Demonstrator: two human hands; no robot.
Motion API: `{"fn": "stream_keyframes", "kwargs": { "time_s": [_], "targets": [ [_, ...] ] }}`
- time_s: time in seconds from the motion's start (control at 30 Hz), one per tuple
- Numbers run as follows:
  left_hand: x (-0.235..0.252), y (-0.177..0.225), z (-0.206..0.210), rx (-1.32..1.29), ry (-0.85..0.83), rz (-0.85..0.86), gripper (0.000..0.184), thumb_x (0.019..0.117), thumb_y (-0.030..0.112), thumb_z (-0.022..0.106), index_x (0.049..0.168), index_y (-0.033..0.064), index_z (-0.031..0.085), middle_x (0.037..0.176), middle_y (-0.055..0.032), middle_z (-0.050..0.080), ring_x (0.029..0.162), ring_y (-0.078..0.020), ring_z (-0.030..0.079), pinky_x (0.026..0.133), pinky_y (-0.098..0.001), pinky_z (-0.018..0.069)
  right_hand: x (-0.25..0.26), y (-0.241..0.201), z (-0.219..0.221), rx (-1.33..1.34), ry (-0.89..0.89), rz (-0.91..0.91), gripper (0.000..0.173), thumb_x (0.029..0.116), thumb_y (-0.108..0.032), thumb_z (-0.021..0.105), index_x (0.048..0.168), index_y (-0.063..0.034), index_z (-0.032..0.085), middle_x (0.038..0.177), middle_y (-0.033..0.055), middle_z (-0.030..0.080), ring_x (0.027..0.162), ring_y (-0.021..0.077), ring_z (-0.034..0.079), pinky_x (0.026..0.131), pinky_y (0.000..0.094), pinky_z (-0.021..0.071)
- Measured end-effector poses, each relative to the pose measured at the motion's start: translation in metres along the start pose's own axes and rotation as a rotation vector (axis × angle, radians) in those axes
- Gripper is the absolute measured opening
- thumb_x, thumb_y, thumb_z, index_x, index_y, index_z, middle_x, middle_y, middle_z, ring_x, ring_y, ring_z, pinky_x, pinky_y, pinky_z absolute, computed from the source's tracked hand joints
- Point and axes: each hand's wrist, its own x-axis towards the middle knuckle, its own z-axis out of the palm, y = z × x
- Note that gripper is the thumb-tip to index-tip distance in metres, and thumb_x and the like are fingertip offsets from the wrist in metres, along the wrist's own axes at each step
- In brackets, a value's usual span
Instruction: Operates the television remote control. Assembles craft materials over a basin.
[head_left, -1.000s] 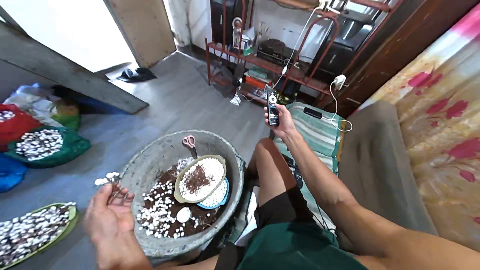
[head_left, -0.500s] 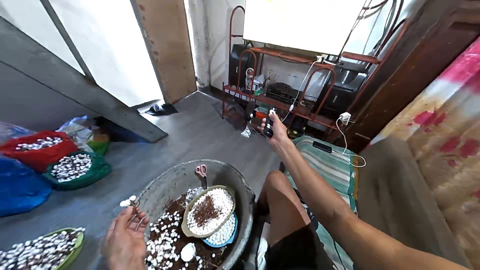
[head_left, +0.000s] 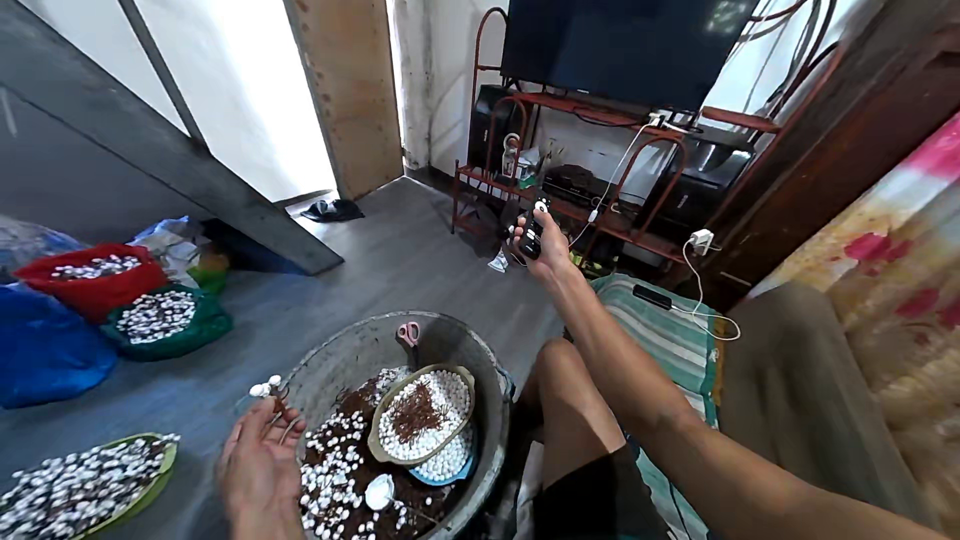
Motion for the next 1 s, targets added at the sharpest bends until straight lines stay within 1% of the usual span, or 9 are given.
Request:
{"fn": "stream_keyframes", "kwargs": {
  "time_s": [0.1, 0.27, 0.37, 0.47, 0.53, 0.6, 0.7, 0.87, 1.0],
  "targets": [
    [0.0006, -0.0003, 0.0010, 0.006, 0.008, 0.002, 0.013, 0.1071, 0.020, 0.051, 0.109, 0.0116, 0.061, 0.089, 0.0009, 0.064, 0.070, -0.0105, 0.065, 0.060, -0.0267, 0.0579, 0.0001, -0.0014, 0.0007, -0.001, 0.033, 0.006, 0.026, 0.1070, -0.032, 0.051, 0.119, -0.0091, 0.054, 0.088, 0.0067, 0.067, 0.066, 0.0150, 0.066, 0.059, 0.0296, 0.0576],
    [-0.0010, -0.0011, 0.0021, 0.015, 0.010, 0.002, 0.012, 0.1066, 0.019, 0.051, 0.108, 0.0117, 0.062, 0.090, 0.0006, 0.065, 0.070, -0.0109, 0.065, 0.060, -0.0270, 0.0581, 0.0000, -0.0021, 0.0019, -0.017, 0.034, 0.007, 0.026, 0.1075, -0.032, 0.050, 0.117, -0.0086, 0.055, 0.088, 0.0068, 0.067, 0.067, 0.0150, 0.066, 0.060, 0.0301, 0.0581],
    [-0.0012, -0.0014, 0.0026, 0.010, 0.014, -0.001, 0.012, 0.1065, 0.019, 0.052, 0.108, 0.0118, 0.062, 0.089, 0.0008, 0.065, 0.071, -0.0110, 0.065, 0.060, -0.0271, 0.0579, 0.0016, -0.0009, 0.0005, 0.004, 0.029, 0.018, 0.027, 0.1078, -0.032, 0.049, 0.119, -0.0079, 0.054, 0.090, 0.0075, 0.068, 0.068, 0.0154, 0.067, 0.062, 0.0300, 0.0587],
    [0.0001, -0.0025, 0.0019, 0.012, 0.010, -0.001, 0.013, 0.1066, 0.019, 0.052, 0.109, 0.0116, 0.062, 0.091, 0.0004, 0.065, 0.071, -0.0112, 0.065, 0.060, -0.0271, 0.0578, 0.0008, -0.0009, 0.0000, 0.067, 0.035, 0.027, 0.036, 0.1090, -0.037, 0.045, 0.124, -0.0051, 0.053, 0.097, 0.0124, 0.072, 0.076, 0.0203, 0.072, 0.068, 0.0351, 0.0612],
    [0.0000, -0.0026, 0.0020, 0.018, 0.005, 0.001, 0.013, 0.1065, 0.019, 0.052, 0.108, 0.0115, 0.062, 0.091, 0.0002, 0.065, 0.071, -0.0114, 0.066, 0.060, -0.0269, 0.0578, 0.0009, -0.0014, -0.0005, 0.116, 0.013, 0.039, 0.042, 0.1089, -0.042, 0.039, 0.123, -0.0055, 0.054, 0.098, 0.0141, 0.071, 0.080, 0.0237, 0.072, 0.072, 0.0395, 0.0616],
    [-0.0007, -0.0019, 0.0024, 0.022, 0.004, 0.007, 0.013, 0.1064, 0.019, 0.052, 0.107, 0.0115, 0.062, 0.090, 0.0004, 0.065, 0.071, -0.0112, 0.066, 0.060, -0.0265, 0.0578, 0.0001, -0.0023, 0.0001, 0.135, -0.007, 0.049, 0.044, 0.1085, -0.044, 0.035, 0.121, -0.0068, 0.054, 0.097, 0.0137, 0.071, 0.082, 0.0240, 0.072, 0.073, 0.0405, 0.0609],
    [-0.0019, -0.0014, 0.0021, 0.022, -0.003, 0.017, 0.013, 0.1071, 0.019, 0.050, 0.107, 0.0122, 0.062, 0.088, 0.0019, 0.065, 0.070, -0.0096, 0.065, 0.060, -0.0258, 0.0580, -0.0047, -0.0032, 0.0031, 0.123, 0.004, 0.057, 0.043, 0.1092, -0.043, 0.033, 0.120, -0.0081, 0.055, 0.098, 0.0112, 0.071, 0.080, 0.0209, 0.071, 0.071, 0.0381, 0.0600],
    [-0.0008, -0.0001, 0.0028, 0.009, 0.012, 0.006, 0.013, 0.1072, 0.019, 0.051, 0.107, 0.0113, 0.062, 0.089, 0.0005, 0.066, 0.070, -0.0107, 0.066, 0.058, -0.0263, 0.0583, -0.0049, -0.0032, 0.0022, 0.119, 0.007, 0.062, 0.041, 0.1092, -0.043, 0.034, 0.123, -0.0091, 0.053, 0.099, 0.0114, 0.071, 0.079, 0.0205, 0.071, 0.068, 0.0363, 0.0595],
    [-0.0018, 0.0015, 0.0044, 0.019, 0.015, 0.002, 0.013, 0.1070, 0.018, 0.051, 0.107, 0.0116, 0.062, 0.089, 0.0007, 0.066, 0.070, -0.0106, 0.066, 0.059, -0.0258, 0.0580, -0.0056, -0.0046, 0.0000, 0.123, 0.007, 0.056, 0.044, 0.1090, -0.046, 0.035, 0.124, -0.0096, 0.054, 0.099, 0.0114, 0.072, 0.078, 0.0204, 0.071, 0.068, 0.0366, 0.0595]
  ]
}}
